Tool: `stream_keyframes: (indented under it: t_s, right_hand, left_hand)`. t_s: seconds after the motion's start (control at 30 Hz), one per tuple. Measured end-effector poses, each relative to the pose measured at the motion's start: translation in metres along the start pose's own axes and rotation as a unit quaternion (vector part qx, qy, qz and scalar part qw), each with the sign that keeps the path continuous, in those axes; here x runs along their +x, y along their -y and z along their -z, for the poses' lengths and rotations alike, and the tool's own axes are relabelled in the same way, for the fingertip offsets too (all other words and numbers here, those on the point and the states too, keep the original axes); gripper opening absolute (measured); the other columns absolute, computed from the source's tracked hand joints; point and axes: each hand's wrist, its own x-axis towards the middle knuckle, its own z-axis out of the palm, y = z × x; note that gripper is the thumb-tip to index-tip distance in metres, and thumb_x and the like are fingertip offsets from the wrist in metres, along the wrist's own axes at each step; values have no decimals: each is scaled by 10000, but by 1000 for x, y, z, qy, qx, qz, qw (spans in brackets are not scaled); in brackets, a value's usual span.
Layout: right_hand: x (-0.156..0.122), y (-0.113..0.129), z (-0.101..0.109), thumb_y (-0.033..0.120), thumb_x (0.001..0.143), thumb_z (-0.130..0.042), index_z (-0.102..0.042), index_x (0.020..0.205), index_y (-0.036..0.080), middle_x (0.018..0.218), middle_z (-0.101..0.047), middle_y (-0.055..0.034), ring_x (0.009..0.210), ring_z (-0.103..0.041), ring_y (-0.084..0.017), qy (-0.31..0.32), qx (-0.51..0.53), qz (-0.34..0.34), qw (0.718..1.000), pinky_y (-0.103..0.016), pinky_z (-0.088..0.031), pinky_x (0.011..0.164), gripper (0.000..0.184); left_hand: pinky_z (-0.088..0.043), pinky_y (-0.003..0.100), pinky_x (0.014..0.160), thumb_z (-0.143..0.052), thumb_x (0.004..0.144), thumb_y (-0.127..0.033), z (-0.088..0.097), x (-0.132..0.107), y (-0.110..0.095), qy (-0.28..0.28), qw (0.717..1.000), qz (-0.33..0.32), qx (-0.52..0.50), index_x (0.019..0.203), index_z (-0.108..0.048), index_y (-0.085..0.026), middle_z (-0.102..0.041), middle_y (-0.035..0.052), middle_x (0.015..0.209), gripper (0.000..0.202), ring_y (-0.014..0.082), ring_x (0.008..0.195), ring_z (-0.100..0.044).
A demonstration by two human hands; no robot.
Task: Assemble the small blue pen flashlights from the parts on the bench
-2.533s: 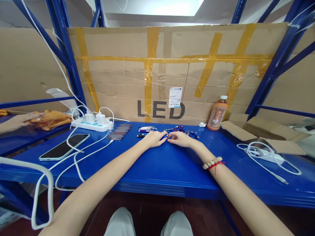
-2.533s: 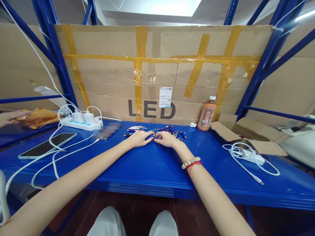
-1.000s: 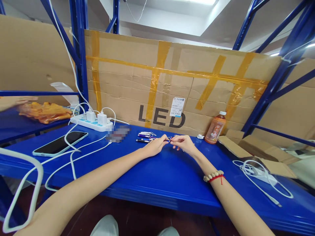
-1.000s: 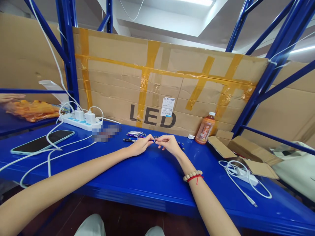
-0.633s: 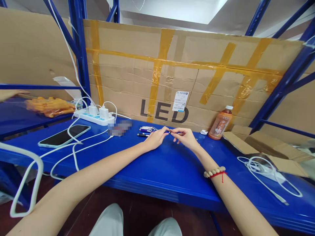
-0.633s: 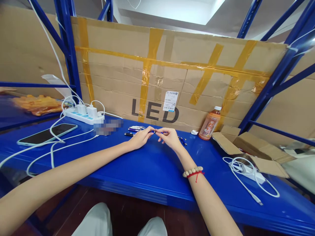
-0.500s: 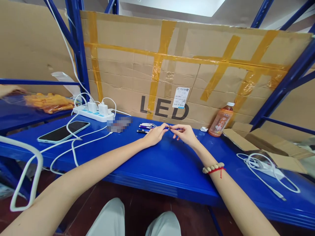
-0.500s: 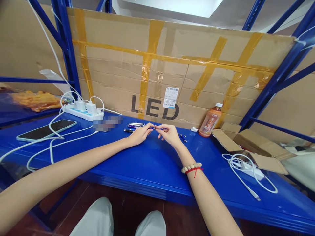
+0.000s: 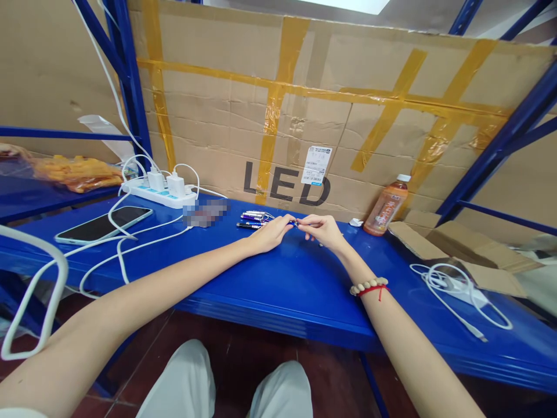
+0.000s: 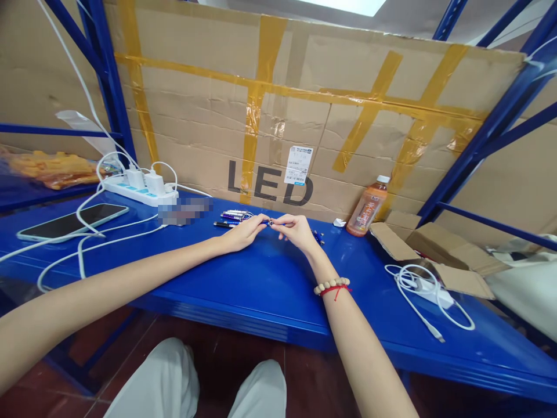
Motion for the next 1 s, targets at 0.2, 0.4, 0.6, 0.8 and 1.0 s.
stream_keyframes:
  t_s: [0.2,0.4,0.6,0.8,1.0]
  right_hand:
    - [-1,1,-4,420,530,-690,-666,701,118,772,-619,-67,421,-503,-63,0,10,-3,1000,-195,-373,350,347]
    - [-2,0,-4,399,545,-687,-650,701,107,737,-614,-61,399,-486,-60,2,5,-2,1000,-197,-358,347,333]
    - [-3,-1,-6,473,542,-661,-630,659,114,687,-629,-58,344,-422,-40,-24,-35,-9,999,-201,-334,329,378]
    - [-4,5,-8,490,551,-649,-608,626,122,424,-505,19,327,-395,-49,-17,-51,-37,998,-187,-321,333,378]
    - [-4,11,-10,530,536,-636,-590,584,127,380,-470,32,323,-381,-47,-22,-62,-67,996,-188,-330,342,408]
  left_hand:
    - [-403,288,797,-301,880,-229,1,-1,-2,-10,999,-2,-36,954,-403,-185,-537,64,993,133,163,932,-515]
    - [-404,299,792,-314,873,-225,0,-1,-1,-17,999,-19,-29,924,-407,-180,-541,72,977,115,175,920,-517]
    - [-414,290,751,-327,869,-215,1,-1,-1,-18,999,-25,-19,924,-413,-172,-548,72,931,111,173,860,-527]
    - [-408,296,779,-343,863,-193,0,0,0,-24,999,-30,6,921,-427,-174,-549,69,946,104,174,887,-518]
    - [-409,303,787,-374,857,-196,-1,1,1,-26,999,-15,34,921,-436,-173,-555,70,960,92,180,912,-518]
